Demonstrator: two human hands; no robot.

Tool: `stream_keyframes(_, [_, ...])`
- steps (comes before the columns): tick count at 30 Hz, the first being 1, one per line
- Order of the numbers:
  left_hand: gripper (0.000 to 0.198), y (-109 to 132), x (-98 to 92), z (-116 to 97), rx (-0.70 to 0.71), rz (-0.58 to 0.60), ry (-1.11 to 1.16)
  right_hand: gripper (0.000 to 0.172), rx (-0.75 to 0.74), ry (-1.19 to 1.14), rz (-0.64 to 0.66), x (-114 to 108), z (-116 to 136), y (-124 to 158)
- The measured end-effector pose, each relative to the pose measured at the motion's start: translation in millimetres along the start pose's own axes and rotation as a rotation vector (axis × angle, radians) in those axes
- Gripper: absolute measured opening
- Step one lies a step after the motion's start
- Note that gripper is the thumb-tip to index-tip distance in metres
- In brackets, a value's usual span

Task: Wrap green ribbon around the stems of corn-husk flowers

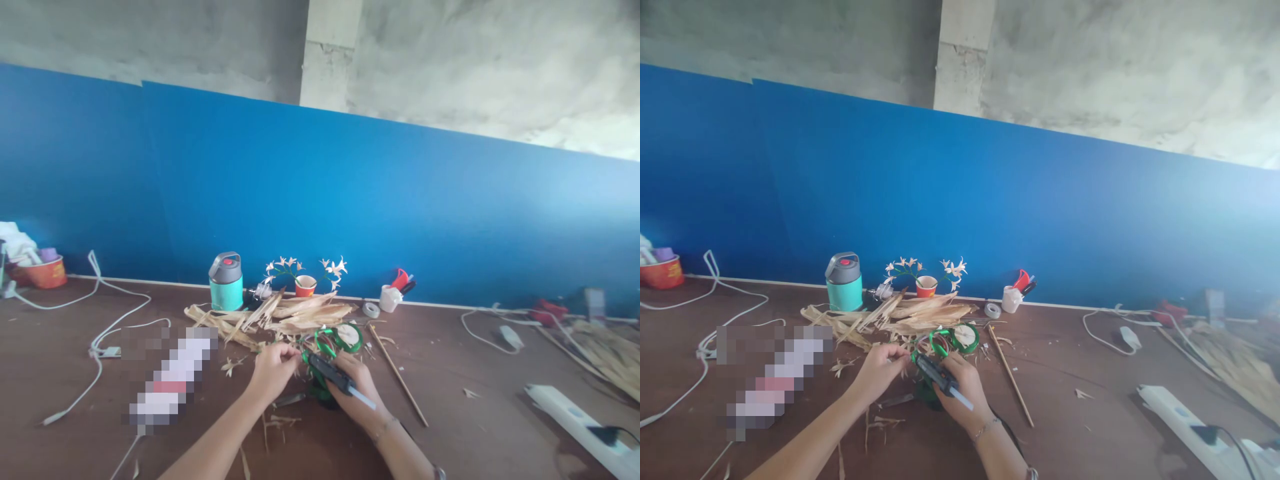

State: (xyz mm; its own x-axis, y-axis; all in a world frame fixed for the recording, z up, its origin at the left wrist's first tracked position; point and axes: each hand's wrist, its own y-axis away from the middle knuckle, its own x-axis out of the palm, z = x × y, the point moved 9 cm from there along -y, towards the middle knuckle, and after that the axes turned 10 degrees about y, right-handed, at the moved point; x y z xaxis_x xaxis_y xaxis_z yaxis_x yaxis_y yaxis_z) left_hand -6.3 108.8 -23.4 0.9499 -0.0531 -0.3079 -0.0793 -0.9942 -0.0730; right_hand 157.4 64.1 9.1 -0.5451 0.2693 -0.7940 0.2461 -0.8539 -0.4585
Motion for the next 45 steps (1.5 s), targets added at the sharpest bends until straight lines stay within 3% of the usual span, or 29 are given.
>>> stream_keyframes(45, [0.026, 1.6, 2.9, -2.4, 0.01, 0.023, 0.029, 0.014, 0.003, 0.01, -0.021, 2.0, -6.8, 0.3])
